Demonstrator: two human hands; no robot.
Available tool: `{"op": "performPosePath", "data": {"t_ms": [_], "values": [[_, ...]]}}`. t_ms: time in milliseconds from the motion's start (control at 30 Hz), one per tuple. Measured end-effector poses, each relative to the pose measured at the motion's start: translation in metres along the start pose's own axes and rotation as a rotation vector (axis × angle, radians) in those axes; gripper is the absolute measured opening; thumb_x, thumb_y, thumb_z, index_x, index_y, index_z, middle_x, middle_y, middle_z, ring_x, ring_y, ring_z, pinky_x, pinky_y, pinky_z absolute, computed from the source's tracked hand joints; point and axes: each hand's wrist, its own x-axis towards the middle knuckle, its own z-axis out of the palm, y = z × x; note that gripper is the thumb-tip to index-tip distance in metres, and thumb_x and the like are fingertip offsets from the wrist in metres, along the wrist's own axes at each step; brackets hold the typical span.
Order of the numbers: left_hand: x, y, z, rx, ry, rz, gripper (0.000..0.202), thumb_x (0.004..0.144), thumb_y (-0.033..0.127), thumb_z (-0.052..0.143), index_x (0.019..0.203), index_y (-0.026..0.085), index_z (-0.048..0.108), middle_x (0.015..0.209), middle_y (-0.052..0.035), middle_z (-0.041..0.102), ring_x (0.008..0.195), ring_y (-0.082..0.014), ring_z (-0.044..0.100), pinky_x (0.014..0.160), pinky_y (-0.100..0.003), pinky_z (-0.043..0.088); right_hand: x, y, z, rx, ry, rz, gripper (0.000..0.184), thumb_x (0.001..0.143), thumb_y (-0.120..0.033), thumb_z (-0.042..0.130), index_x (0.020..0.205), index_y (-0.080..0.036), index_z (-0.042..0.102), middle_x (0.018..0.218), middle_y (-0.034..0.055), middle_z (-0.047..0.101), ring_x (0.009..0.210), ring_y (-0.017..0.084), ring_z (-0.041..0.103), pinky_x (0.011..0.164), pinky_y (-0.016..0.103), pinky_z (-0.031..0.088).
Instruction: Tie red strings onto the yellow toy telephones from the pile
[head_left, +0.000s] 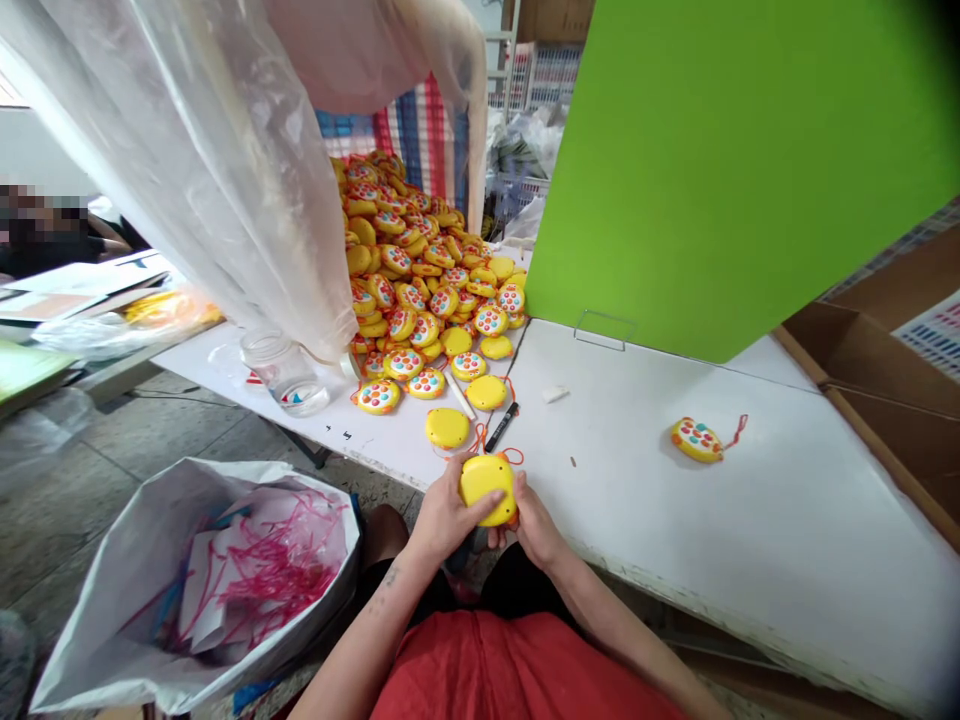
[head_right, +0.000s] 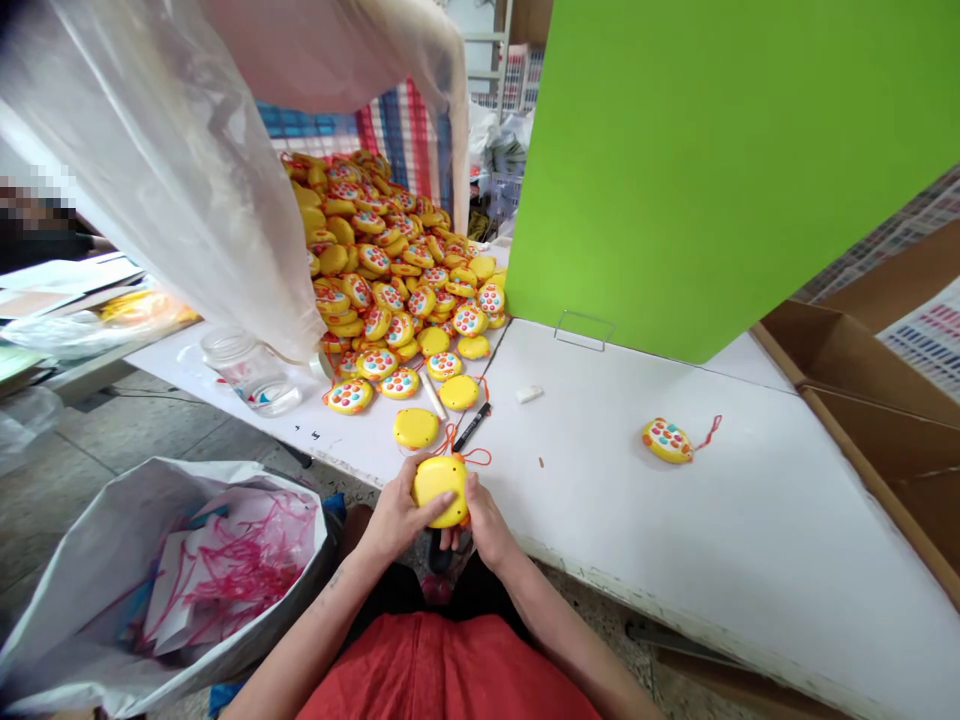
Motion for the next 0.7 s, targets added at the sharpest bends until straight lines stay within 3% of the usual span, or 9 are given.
{"op": "performPosePath", "data": {"t_ms": [100,200,433,567,700], "values": [[0.004,0.002,0.000,0.032,0.037,-0.040,0.041,0.090,0.051,0.041,0.110,0.018,0.055,0.081,-0.0038,0.066,0.069,-0.0173,0.060,0.063,-0.026,0.043,0.000,-0.003,0.004,0.071,-0.019,0.004,0.065,0.085,-0.071,0.036,0.100,-0.012,0.059,0.051,0.0002,0.059,0.036,0.011,0.052,0.033,0.019,0.037],[0.010,-0.002,-0.002,-0.040,0.064,-0.048,0.045,0.094,0.050,0.030,0.099,0.016,0.060,0.071,-0.0024,0.062,0.061,-0.0145,0.054,0.057,-0.024,0.040,-0.001,-0.004,0.008,0.088,-0.015,-0.017,0.060,0.087,-0.066,0.039,0.104,-0.012,0.057,0.051,0.0006,0.060,0.036,0.012,0.053,0.034,0.019,0.039],[0.010,-0.010,-0.005,-0.302,0.089,-0.068,0.054,0.092,0.054,0.030,0.096,0.011,0.063,0.080,-0.0058,0.066,0.070,-0.0160,0.056,0.063,-0.025,0.044,-0.001,-0.005,0.004,-0.002,0.001,-0.064,0.059,0.090,-0.063,0.036,0.104,-0.011,0.058,0.047,-0.0002,0.058,0.038,0.014,0.054,0.039,0.023,0.044],[0.000,-0.005,-0.005,-0.223,-0.032,-0.026,0.043,0.089,0.052,0.043,0.106,0.015,0.057,0.087,-0.0042,0.066,0.075,-0.0166,0.059,0.066,-0.024,0.045,-0.005,-0.013,0.005,-0.154,0.033,-0.094,0.055,0.090,-0.061,0.037,0.110,-0.013,0.053,0.056,0.0008,0.062,0.041,0.014,0.055,0.041,0.024,0.045],[0.001,-0.009,-0.003,-0.144,0.034,-0.058,0.043,0.092,0.052,0.033,0.085,0.016,0.055,0.071,-0.0021,0.060,0.062,-0.0144,0.054,0.057,-0.023,0.041,-0.007,-0.015,0.010,-0.263,0.056,-0.095,0.054,0.090,-0.061,0.038,0.113,-0.014,0.051,0.066,0.0019,0.064,0.043,0.013,0.055,0.041,0.025,0.045]]}}
